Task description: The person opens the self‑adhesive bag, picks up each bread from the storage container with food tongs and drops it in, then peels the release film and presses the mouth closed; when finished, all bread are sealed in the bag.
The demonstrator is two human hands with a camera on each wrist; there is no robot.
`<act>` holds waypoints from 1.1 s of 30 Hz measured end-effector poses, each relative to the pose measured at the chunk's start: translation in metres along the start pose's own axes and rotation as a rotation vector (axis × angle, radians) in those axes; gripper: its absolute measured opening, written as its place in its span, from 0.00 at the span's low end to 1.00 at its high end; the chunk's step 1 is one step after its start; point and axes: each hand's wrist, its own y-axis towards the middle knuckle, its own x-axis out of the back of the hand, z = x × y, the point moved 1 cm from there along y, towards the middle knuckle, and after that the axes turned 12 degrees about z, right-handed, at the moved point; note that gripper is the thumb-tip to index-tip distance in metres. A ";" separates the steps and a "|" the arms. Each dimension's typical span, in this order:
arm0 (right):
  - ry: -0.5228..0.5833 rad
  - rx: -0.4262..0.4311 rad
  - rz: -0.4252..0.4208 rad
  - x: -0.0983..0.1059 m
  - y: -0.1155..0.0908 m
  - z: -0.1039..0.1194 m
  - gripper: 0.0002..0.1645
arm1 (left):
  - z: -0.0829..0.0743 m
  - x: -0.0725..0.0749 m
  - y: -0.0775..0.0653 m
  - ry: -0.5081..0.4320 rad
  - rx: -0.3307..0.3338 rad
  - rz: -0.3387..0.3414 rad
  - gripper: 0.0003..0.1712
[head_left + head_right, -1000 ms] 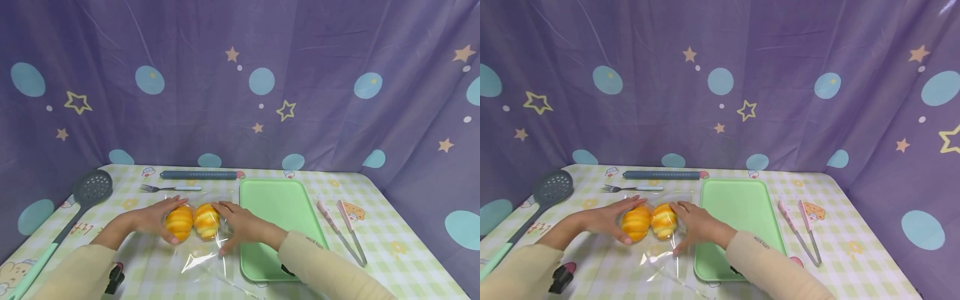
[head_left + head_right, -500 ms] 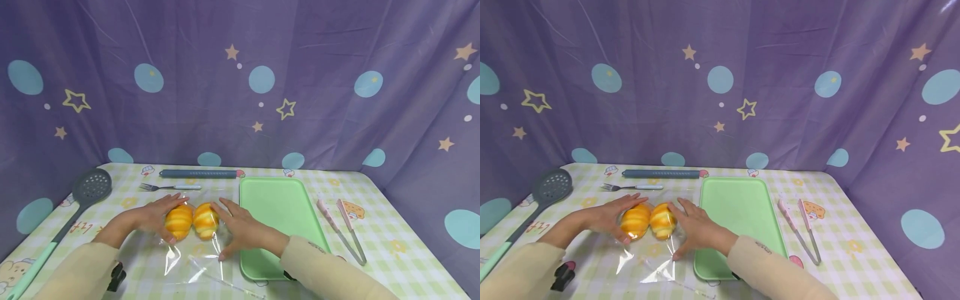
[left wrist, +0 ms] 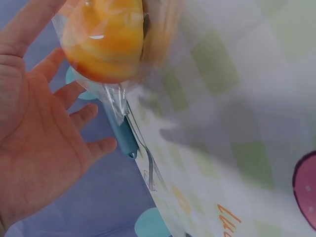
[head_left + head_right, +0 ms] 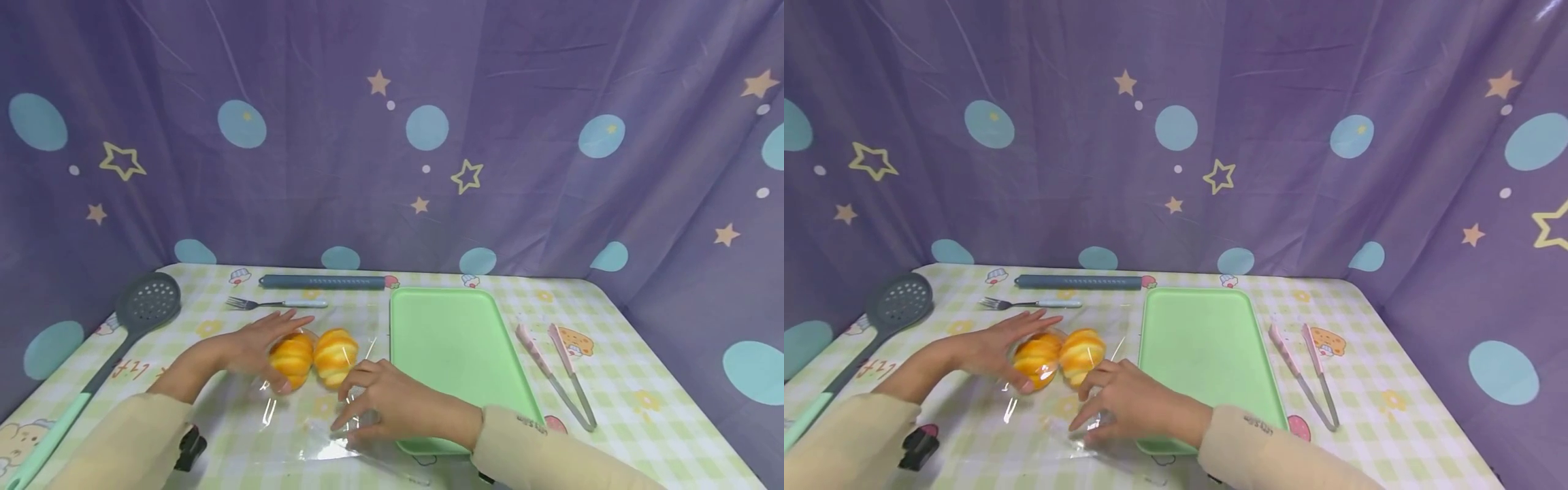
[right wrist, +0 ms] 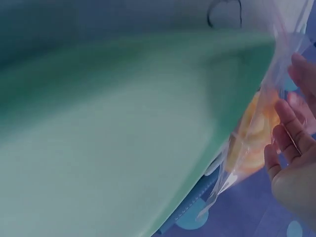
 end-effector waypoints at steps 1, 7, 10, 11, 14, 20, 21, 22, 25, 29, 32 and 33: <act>-0.010 0.009 0.015 -0.001 -0.001 0.002 0.14 | 0.000 0.000 0.001 0.002 -0.004 -0.002 0.66; 0.015 0.016 0.078 -0.009 -0.008 0.005 0.12 | -0.002 -0.001 0.002 0.013 -0.043 -0.031 0.64; 0.008 0.024 0.090 -0.012 -0.011 0.006 0.12 | -0.005 -0.001 0.003 0.023 -0.044 -0.034 0.63; 0.009 0.027 0.093 -0.012 -0.012 0.006 0.12 | -0.006 -0.001 0.003 0.023 -0.044 -0.034 0.63; 0.018 0.030 0.095 -0.012 -0.016 0.006 0.12 | -0.009 -0.001 0.003 0.034 -0.036 -0.037 0.62; 0.082 0.036 0.092 -0.011 -0.026 0.005 0.11 | -0.009 0.000 0.003 0.039 -0.038 -0.044 0.61; 0.100 0.038 0.089 -0.012 -0.027 0.004 0.11 | -0.009 0.000 0.003 0.043 -0.042 -0.047 0.61; 0.125 0.040 0.087 -0.012 -0.029 0.004 0.11 | -0.008 0.000 0.003 0.047 -0.045 -0.050 0.60; 0.209 0.044 0.063 -0.013 -0.035 0.002 0.13 | -0.007 0.001 0.003 0.071 -0.044 -0.071 0.58; 0.355 0.010 0.005 -0.011 -0.041 -0.002 0.12 | -0.006 0.002 0.003 0.115 -0.034 -0.136 0.50; 0.423 -0.052 -0.052 -0.004 -0.046 -0.006 0.11 | -0.006 0.004 0.003 0.143 -0.019 -0.207 0.43; 0.430 -0.070 -0.078 -0.001 -0.048 -0.008 0.11 | -0.006 0.005 0.003 0.148 -0.007 -0.231 0.41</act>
